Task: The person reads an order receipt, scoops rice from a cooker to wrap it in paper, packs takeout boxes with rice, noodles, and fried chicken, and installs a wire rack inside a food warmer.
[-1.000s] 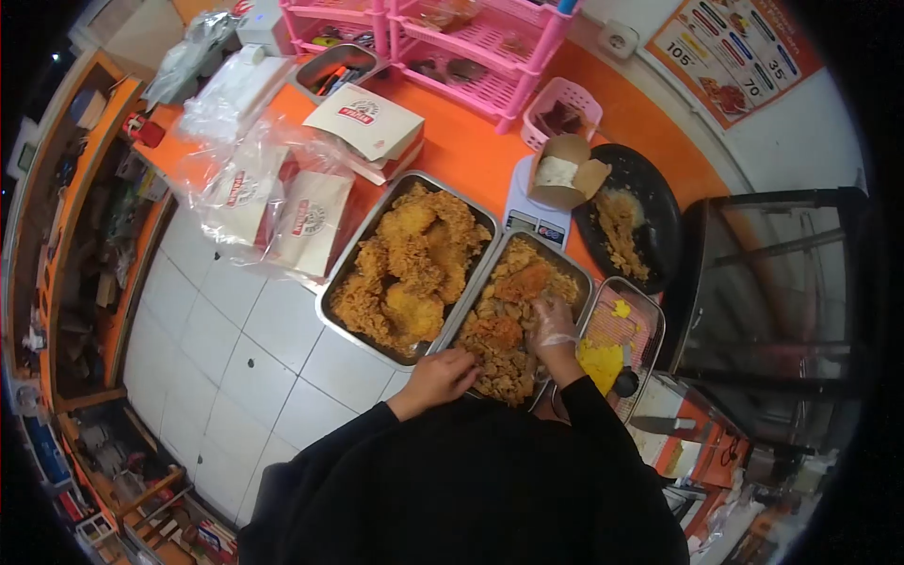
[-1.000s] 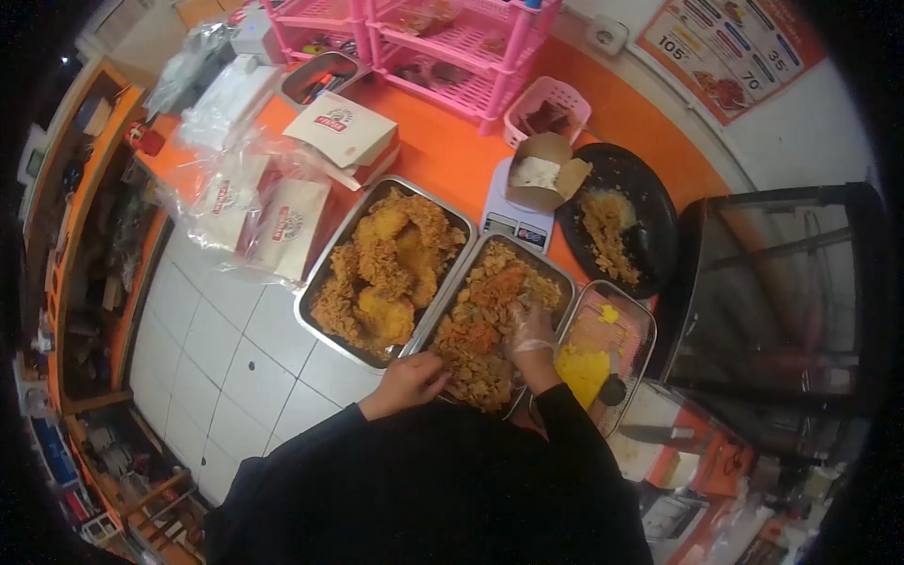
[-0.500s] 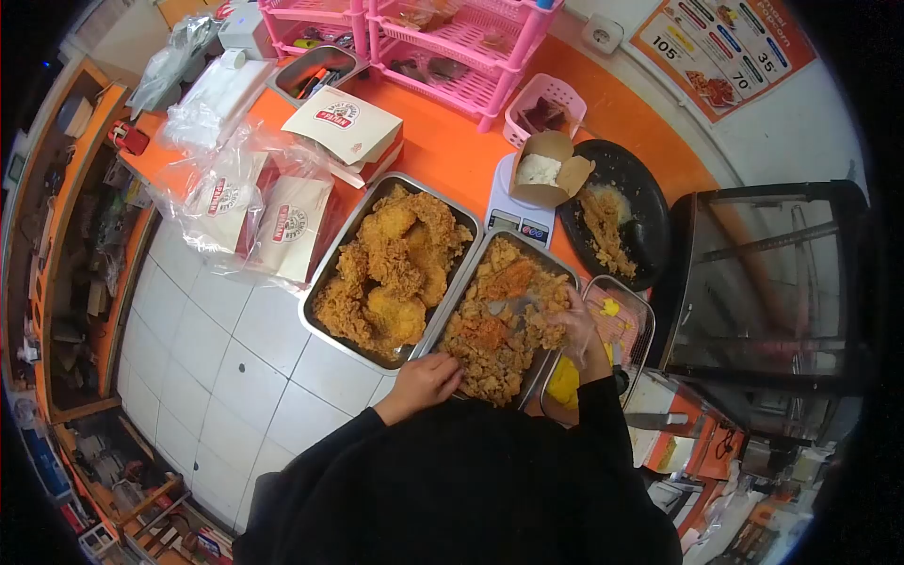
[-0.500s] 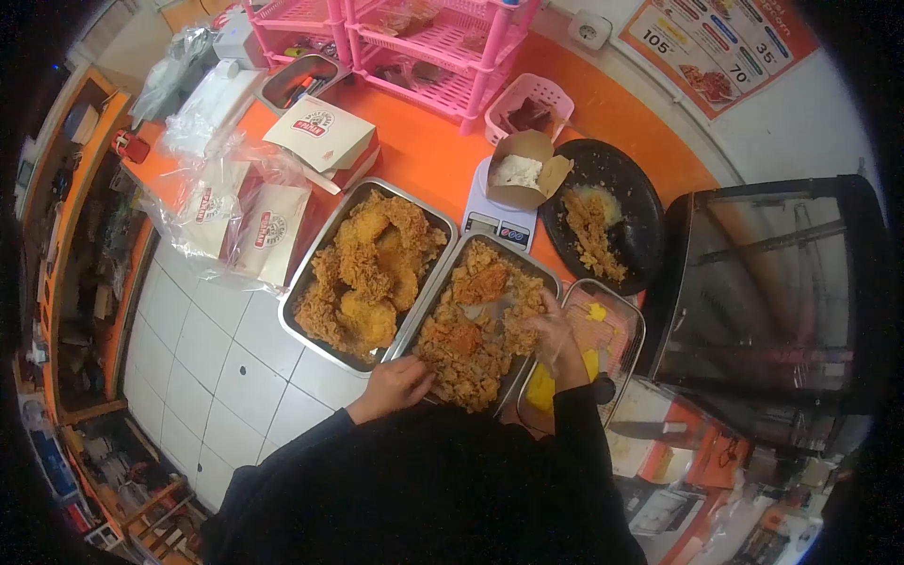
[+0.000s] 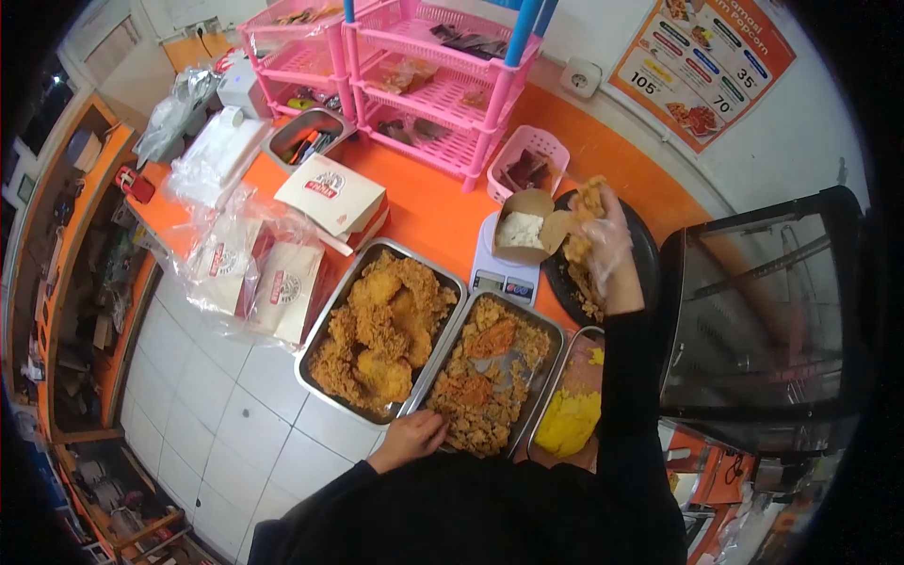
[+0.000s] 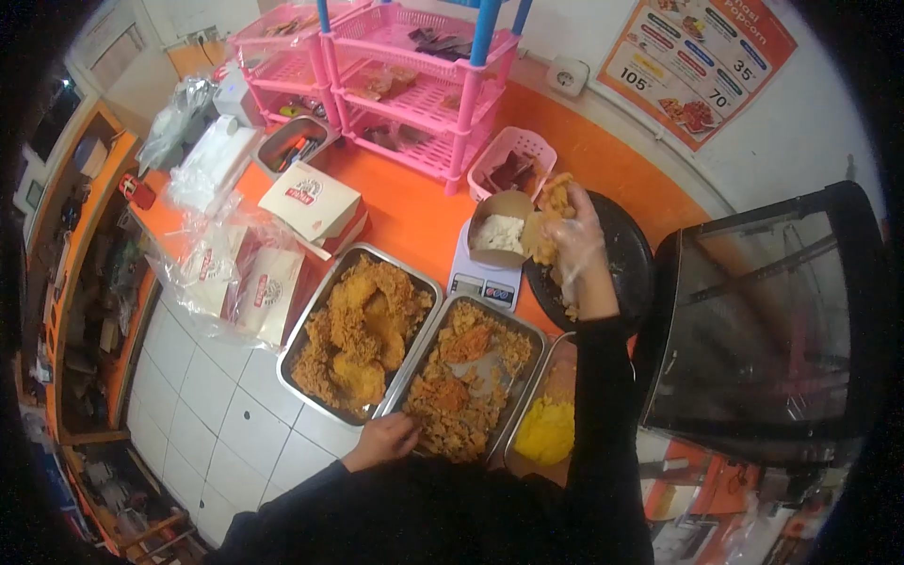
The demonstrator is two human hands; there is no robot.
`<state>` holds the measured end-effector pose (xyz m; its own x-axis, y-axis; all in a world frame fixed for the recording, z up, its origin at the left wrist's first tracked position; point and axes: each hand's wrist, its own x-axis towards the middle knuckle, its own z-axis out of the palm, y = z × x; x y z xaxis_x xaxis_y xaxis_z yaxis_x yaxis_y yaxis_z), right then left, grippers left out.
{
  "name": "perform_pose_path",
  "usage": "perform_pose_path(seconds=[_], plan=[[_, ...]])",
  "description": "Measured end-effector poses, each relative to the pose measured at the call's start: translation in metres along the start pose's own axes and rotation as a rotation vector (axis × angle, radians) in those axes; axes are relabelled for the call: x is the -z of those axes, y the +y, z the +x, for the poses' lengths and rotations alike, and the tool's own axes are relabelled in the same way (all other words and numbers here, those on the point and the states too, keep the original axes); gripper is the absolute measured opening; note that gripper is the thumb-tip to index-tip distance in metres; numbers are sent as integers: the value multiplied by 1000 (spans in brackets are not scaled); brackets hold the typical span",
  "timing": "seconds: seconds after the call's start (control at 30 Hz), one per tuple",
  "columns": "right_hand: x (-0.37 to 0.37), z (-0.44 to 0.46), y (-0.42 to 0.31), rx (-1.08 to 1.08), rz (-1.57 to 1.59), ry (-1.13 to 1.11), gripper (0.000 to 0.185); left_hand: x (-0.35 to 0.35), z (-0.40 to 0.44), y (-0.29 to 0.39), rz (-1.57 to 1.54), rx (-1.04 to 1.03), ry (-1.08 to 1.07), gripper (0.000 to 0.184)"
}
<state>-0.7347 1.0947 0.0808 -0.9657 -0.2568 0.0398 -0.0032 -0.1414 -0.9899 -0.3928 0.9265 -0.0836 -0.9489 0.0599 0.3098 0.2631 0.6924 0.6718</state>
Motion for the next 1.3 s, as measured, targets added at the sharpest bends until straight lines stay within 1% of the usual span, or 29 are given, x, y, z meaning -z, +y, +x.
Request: perform_pose_path(seconds=[0.03, 0.13, 0.17, 0.27, 0.37, 0.47, 0.57, 0.67, 0.7, 0.8, 0.9, 1.0, 1.1, 1.2, 1.3], plan=[[-2, 14, 5, 16, 10, 32, 63, -1, 0, -1, 8, -20, -18, 10], [8, 50, 37, 189, -598, 164, 59, 3, 0, 2, 61, -49, -83, 13], [12, 58, 50, 126, -461, 137, 57, 1, 0, 0, 56, -63, -90, 13], [28, 66, 72, 74, -28, 6, 58, -2, -2, -4, 47, -79, -104, 14], [21, 52, 61, 49, -81, 34, 59, -3, -2, -2, 62, -68, -114, 14], [37, 74, 94, 133, -406, 82, 53, -2, -1, -3, 76, -69, -130, 14], [15, 69, 91, 127, -342, 167, 47, -2, -2, -2, 79, -65, -138, 13], [19, 79, 111, 539, -778, 311, 44, -1, -2, 0, 87, -103, -172, 12], [8, 65, 90, 511, -788, 271, 45, -2, -2, -1, 81, -125, -197, 12], [4, 62, 90, 537, -846, 238, 45, -4, -5, -4, 86, -182, -223, 15], [0, 56, 86, 456, -800, 212, 46, -1, -3, -4, 76, -204, -231, 16], [1, 57, 90, 464, -848, 278, 47, -3, -4, -5, 77, -209, -225, 16], [0, 57, 88, 341, -767, 322, 55, 1, -3, -2, 99, -205, -235, 15], [2, 59, 67, 72, -385, 172, 59, -1, -4, -4, 91, -198, -224, 15], [-17, 40, 37, -30, 37, 224, 56, 0, -4, -2, 77, -191, -205, 16]])
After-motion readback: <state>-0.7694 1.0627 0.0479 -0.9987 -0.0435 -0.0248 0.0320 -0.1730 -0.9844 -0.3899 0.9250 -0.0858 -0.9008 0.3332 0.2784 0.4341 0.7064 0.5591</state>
